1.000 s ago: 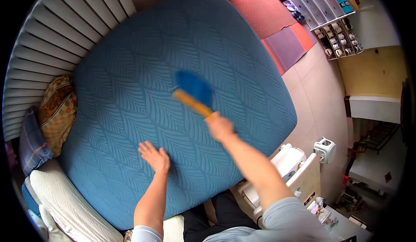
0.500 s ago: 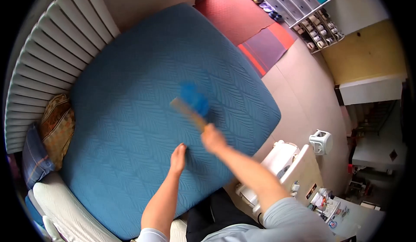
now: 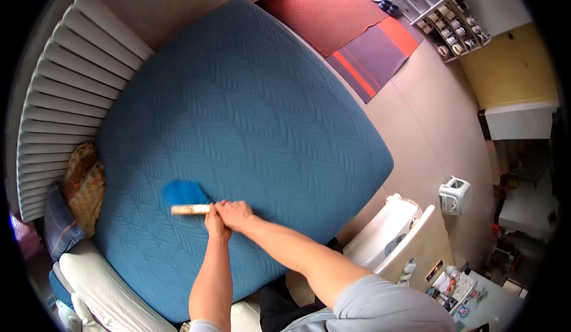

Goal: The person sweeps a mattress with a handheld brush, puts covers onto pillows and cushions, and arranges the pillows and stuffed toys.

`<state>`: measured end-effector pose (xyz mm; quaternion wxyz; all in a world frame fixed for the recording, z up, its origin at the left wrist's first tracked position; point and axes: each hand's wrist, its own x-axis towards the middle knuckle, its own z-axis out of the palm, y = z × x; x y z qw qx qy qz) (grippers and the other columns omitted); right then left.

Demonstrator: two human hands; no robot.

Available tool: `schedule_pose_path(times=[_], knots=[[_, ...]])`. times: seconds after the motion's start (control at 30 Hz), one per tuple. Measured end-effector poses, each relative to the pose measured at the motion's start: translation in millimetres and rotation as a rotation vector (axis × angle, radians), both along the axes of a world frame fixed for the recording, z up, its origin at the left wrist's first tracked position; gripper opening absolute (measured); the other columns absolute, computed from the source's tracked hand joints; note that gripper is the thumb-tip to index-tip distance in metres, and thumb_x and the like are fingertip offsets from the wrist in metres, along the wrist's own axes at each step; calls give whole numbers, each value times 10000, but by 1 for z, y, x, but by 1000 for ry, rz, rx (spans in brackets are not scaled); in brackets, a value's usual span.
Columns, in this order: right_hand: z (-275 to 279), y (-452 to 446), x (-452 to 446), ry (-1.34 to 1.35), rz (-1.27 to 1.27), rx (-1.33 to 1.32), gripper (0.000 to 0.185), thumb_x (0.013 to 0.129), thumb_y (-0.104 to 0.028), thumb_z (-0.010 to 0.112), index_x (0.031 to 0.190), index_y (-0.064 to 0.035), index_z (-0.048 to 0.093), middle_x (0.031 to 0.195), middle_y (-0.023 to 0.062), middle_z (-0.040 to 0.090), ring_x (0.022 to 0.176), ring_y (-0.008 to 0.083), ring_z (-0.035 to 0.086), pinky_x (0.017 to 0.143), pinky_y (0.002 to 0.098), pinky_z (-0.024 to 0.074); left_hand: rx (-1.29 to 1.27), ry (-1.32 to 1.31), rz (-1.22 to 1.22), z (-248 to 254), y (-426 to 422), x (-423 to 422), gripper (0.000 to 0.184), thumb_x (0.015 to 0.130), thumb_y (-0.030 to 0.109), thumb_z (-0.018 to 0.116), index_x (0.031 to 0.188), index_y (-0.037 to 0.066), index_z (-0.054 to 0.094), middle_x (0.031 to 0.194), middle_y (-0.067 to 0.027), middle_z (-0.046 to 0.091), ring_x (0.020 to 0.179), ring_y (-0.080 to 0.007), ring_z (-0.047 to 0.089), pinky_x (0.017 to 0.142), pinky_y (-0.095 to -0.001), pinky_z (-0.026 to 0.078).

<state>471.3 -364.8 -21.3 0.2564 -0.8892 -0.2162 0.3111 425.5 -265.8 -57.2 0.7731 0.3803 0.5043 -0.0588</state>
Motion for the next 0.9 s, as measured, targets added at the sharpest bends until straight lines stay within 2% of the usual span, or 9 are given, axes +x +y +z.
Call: schedule_pose_path(times=[0.1,0.23,0.33,0.4,0.47,0.57,0.67,0.77,0.9], knots=[[-2,-81,68,-69,-152,-67,207,939,-188,429,1081,-76,530,952,157,696,792,317,701,660,468,545,16,17,-189,14,-79,96,322,1004,306,497,1159,26,534,1083,-138,644,992,-263,628,866,-402,525],[21,-231,147,138,-457,-185,237,928,-196,465,1128,-71,489,1026,188,684,949,373,672,798,507,523,120,-119,-609,-3,-228,198,312,972,311,557,1115,34,554,929,-65,629,828,-175,604,701,-336,509],[16,-341,146,100,-718,-221,340,873,-144,550,1188,-93,433,982,222,675,927,417,653,788,532,507,281,-197,-1038,-2,-352,231,333,943,326,567,943,1,642,817,-123,660,743,-204,633,631,-375,498],[1,-399,124,64,-959,-125,347,887,-205,572,1197,-93,463,976,222,672,916,416,648,770,517,506,486,-212,-1289,21,-422,225,409,920,347,551,986,-48,633,994,-248,665,954,-366,651,815,-440,499],[-4,-435,92,-82,-1114,-47,308,921,-261,556,1179,-105,491,963,214,670,897,406,648,739,482,518,483,-246,-1538,16,-468,203,390,908,309,535,1080,-35,605,1073,-272,642,1054,-410,602,922,-436,458],[8,-422,76,-11,-1108,-7,246,922,-266,554,1115,-124,500,926,202,670,852,421,643,707,507,509,407,-256,-1257,46,-447,178,325,935,257,501,1060,-33,577,1040,-240,641,994,-383,614,863,-421,477],[16,-359,82,85,-791,184,227,930,-286,517,1096,-136,480,885,175,674,785,431,643,661,521,506,471,-144,-1069,56,-353,153,284,965,227,481,1114,-11,530,988,-117,620,881,-177,612,738,-331,507],[13,-302,105,131,-457,209,203,952,-247,444,1114,-126,464,896,144,690,792,396,670,655,505,523,411,-151,-575,45,-297,134,228,991,208,456,1118,28,512,960,-64,603,847,-134,596,681,-284,498],[13,-350,161,178,-476,-48,209,962,-281,423,1099,-134,482,966,152,700,868,361,690,719,497,532,466,-45,-732,25,-342,195,239,983,215,497,1102,10,531,969,-65,598,861,-142,576,730,-297,487]])
